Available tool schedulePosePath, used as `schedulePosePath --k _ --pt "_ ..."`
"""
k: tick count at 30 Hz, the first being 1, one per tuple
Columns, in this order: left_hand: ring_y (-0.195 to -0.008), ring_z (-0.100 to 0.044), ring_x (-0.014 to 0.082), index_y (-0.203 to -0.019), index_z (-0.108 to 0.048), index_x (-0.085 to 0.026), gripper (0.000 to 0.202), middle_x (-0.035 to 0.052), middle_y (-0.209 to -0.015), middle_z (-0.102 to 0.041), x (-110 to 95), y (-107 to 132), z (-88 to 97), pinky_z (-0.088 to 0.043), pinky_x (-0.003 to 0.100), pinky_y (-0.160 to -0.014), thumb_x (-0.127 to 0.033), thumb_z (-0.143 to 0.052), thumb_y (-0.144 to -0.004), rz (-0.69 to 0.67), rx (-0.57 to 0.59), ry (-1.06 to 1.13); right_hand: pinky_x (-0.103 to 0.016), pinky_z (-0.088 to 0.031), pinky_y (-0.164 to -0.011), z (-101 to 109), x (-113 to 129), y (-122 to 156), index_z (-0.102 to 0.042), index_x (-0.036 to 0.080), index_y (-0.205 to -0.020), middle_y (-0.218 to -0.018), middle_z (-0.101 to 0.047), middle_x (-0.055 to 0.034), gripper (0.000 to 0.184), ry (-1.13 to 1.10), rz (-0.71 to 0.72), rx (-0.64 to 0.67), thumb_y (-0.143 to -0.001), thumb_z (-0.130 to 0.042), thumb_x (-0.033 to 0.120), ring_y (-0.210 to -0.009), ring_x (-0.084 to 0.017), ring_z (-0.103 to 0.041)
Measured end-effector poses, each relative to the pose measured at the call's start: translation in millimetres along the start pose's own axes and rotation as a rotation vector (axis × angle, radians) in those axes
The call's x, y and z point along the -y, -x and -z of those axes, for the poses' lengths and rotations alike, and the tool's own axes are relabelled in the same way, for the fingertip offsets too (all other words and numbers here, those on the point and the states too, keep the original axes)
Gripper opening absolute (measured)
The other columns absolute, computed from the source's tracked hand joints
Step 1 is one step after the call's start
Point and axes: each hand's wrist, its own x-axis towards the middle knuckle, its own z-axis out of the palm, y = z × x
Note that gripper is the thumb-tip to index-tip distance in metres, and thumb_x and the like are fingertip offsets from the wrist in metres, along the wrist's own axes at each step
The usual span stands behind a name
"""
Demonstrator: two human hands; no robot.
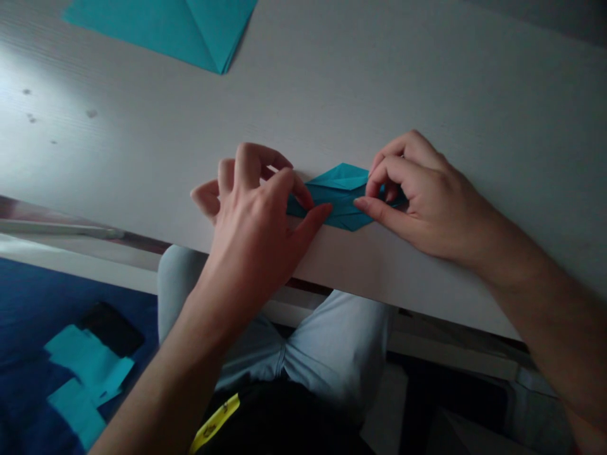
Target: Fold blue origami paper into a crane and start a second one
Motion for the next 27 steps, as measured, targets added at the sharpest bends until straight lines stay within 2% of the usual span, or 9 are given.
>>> schedulePosePath --k 5,9,11,14,18,22,27 --pt "-0.145 -0.067 0.0452 -0.123 -0.078 -0.032 0.014 0.0116 -0.154 -0.073 9.1 7.8 2.4 -0.053 0.074 -0.125 -0.042 -0.084 -0.116 -0.044 -0.016 0.013 -0.059 -0.064 -0.098 0.4 1.0 -1.7 -0.076 0.028 -0.108 -0.135 -0.075 -0.0131 0.005 0.033 0.002 0.013 -0.111 -0.076 0.032 -0.105 -0.034 -0.077" --pt "-0.143 -0.068 0.0435 -0.144 -0.076 -0.032 0.027 0.013 -0.158 -0.073 -7.3 8.0 -0.3 -0.05 0.072 -0.125 -0.025 -0.072 -0.118 -0.101 -0.02 0.03 -0.06 -0.062 -0.098 0.0 1.0 -4.0 -0.076 0.025 -0.106 -0.134 -0.078 -0.0158 0.009 0.029 0.013 0.017 -0.11 -0.078 0.032 -0.103 -0.035 -0.078" --pt "-0.143 -0.068 0.0427 -0.153 -0.075 -0.033 0.034 0.0132 -0.158 -0.075 -18.1 3.6 -4.1 -0.049 0.071 -0.126 -0.025 -0.068 -0.12 -0.111 -0.005 0.023 -0.06 -0.062 -0.101 -0.3 0.1 -4.5 -0.077 0.026 -0.107 -0.133 -0.08 -0.0156 0.013 0.036 0.003 0.028 -0.113 -0.079 0.037 -0.106 -0.036 -0.08" --pt "-0.143 -0.067 0.0429 -0.146 -0.081 -0.034 0.027 0.0114 -0.15 -0.078 -24.8 -7.1 -11.0 -0.049 0.067 -0.125 -0.034 -0.075 -0.12 -0.14 0.034 0.002 -0.061 -0.063 -0.107 -1.3 -1.3 -3.8 -0.077 0.029 -0.11 -0.134 -0.081 -0.0145 0.015 0.063 -0.005 0.03 -0.117 -0.079 0.043 -0.113 -0.038 -0.081" --pt "-0.135 -0.07 0.0382 -0.14 -0.084 -0.036 0.024 0.008 -0.142 -0.078 -14.4 -15.7 -16.2 -0.053 0.06 -0.122 -0.033 -0.073 -0.119 -0.192 0.071 0.041 -0.066 -0.063 -0.113 -2.4 -2.7 -0.6 -0.079 0.032 -0.119 -0.143 -0.078 -0.013 0.008 0.093 -0.01 0.022 -0.117 -0.079 0.04 -0.125 -0.041 -0.078" --pt "-0.136 -0.068 0.0382 -0.142 -0.084 -0.038 0.025 0.0084 -0.146 -0.078 -7.6 -13.5 -16.2 -0.052 0.061 -0.123 -0.034 -0.071 -0.121 -0.214 0.05 0.07 -0.075 -0.058 -0.123 0.1 -6.8 3.1 -0.078 0.033 -0.133 -0.15 -0.07 -0.0132 0.024 0.168 -0.055 0.002 -0.112 -0.088 0.038 -0.144 -0.049 -0.07" --pt "-0.137 -0.067 0.0394 -0.144 -0.084 -0.039 0.026 0.0089 -0.148 -0.076 -10.3 -12.2 -15.7 -0.05 0.063 -0.123 -0.037 -0.07 -0.122 -0.189 0.067 0.06 -0.083 -0.058 -0.123 7.0 -25.4 5.8 -0.075 0.033 -0.136 -0.147 -0.066 -0.0112 0.035 0.222 -0.029 0.016 -0.106 -0.094 0.033 -0.141 -0.048 -0.07"
